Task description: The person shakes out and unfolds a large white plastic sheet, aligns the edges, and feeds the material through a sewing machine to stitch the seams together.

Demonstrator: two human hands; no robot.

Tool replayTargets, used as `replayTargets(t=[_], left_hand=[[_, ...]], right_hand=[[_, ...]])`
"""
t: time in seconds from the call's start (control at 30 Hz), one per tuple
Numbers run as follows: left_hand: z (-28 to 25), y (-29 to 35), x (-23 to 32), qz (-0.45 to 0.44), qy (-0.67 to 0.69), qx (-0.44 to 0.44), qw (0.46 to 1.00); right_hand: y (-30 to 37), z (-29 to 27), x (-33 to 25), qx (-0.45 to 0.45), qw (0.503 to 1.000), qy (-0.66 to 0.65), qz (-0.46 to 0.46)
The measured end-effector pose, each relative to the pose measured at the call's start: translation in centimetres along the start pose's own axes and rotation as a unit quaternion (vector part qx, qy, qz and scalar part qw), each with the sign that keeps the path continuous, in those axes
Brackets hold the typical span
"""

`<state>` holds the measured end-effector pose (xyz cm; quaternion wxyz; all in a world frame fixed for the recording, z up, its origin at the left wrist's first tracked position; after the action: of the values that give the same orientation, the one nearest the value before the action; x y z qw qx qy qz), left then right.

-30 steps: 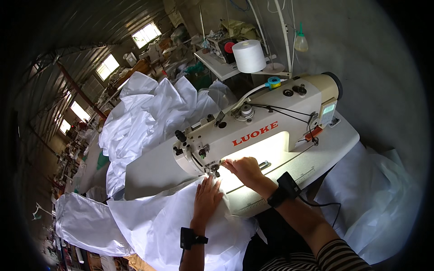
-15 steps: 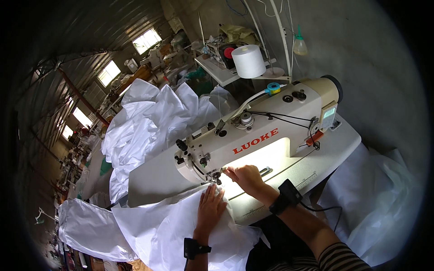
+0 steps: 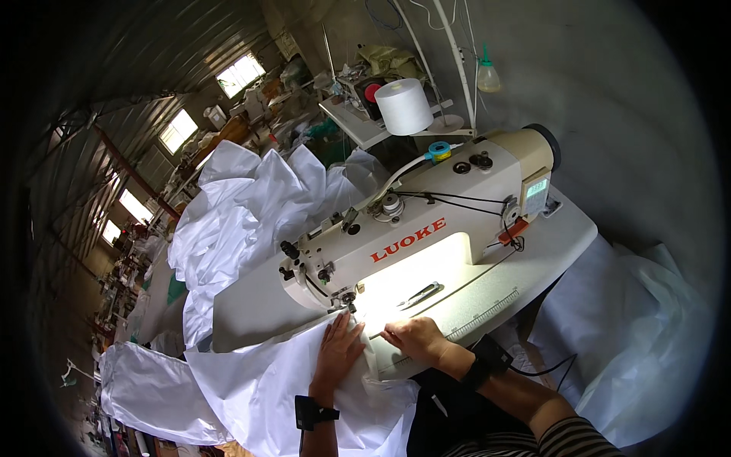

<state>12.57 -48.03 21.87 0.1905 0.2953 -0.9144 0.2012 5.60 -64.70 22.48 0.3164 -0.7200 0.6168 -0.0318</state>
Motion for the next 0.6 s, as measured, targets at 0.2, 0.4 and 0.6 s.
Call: replayTargets(t=[0.2,0.4,0.6], left_hand=[[-0.5,-1.1,-1.2,-0.030,0.004,-0.056,0.998],[-3.0,4.3,1.5,-0.061,0.136,0.135,0.980],[4.7,20.0,10.4,-0.106,0.212,0.222,0.946]], right_hand=[[0.9,0.4,-2.9,-0.052,0.997,-0.035,-0.041],[5.9,-2.5,-2.7,-0.056,0.969,-0.237,0.037],[15.8,0.8,-1.4,-0.230,0.964,-0.031,0.129]])
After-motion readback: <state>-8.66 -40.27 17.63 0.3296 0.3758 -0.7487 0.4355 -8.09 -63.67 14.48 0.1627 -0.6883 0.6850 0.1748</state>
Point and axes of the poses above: each hand's wrist, its own y-axis away from the middle knuckle, its own z-axis out of the palm, x = y × z, the point moved 8 cm from there along -y, towards the middle knuckle, and after that the axes turned 12 degrees about y, right-handed, at the moved point
